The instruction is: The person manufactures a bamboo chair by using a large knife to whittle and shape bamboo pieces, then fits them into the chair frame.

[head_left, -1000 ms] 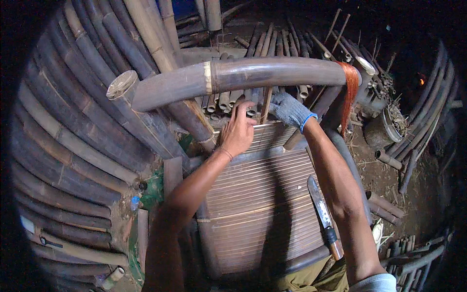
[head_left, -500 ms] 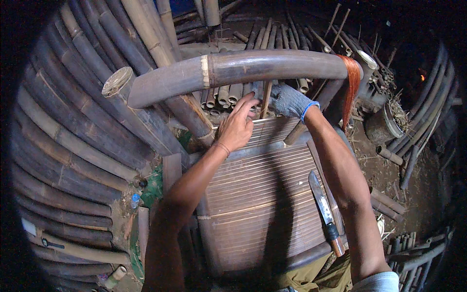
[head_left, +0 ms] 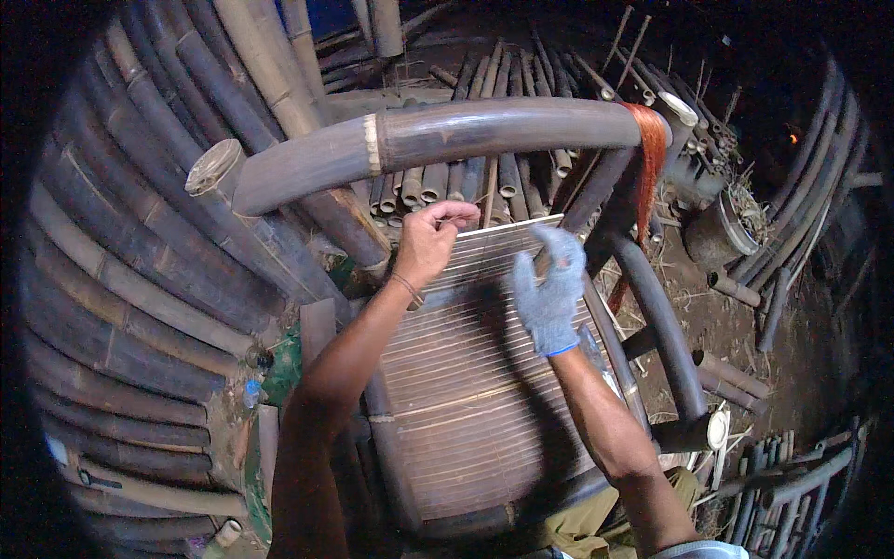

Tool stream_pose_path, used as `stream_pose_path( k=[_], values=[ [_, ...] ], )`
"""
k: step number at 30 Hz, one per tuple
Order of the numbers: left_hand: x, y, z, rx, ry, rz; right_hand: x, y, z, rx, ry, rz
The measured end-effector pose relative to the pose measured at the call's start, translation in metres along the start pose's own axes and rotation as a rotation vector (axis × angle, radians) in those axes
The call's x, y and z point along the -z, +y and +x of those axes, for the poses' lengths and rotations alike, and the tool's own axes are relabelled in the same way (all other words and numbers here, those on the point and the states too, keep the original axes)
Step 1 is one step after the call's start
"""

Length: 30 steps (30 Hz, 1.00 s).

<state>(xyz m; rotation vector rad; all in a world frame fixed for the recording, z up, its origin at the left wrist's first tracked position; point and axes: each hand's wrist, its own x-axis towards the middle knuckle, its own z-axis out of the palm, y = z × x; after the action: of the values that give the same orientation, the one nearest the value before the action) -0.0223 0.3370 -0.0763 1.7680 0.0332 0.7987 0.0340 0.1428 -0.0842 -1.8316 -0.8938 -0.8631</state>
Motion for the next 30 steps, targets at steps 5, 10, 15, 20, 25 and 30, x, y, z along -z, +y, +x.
stream_pose_path(
  k=[5, 10, 15, 20, 25, 30],
  values=[
    [0.001, 0.005, 0.0, 0.031, -0.044, -0.017, -0.026, -0.023, 0.002, -0.042, -0.173, 0.082],
    [0.003, 0.005, -0.001, 0.058, -0.058, -0.05, -0.053, -0.02, 0.01, -0.187, -0.278, 0.024],
    [0.007, 0.006, -0.002, 0.06, -0.149, 0.045, -0.066, -0.02, 0.005, -0.21, -0.162, 0.296],
    [0.007, 0.013, -0.002, 0.012, -0.211, 0.11, -0.036, -0.017, -0.016, -0.507, -0.362, 0.405],
    [0.005, -0.003, 0.0, 0.043, -0.172, 0.002, 0.046, -0.03, -0.056, -0.366, -0.551, 0.494],
    [0.0, 0.005, -0.003, -0.059, -0.109, 0.144, 0.183, -0.025, -0.123, -0.231, -1.211, 0.056]
  ],
)
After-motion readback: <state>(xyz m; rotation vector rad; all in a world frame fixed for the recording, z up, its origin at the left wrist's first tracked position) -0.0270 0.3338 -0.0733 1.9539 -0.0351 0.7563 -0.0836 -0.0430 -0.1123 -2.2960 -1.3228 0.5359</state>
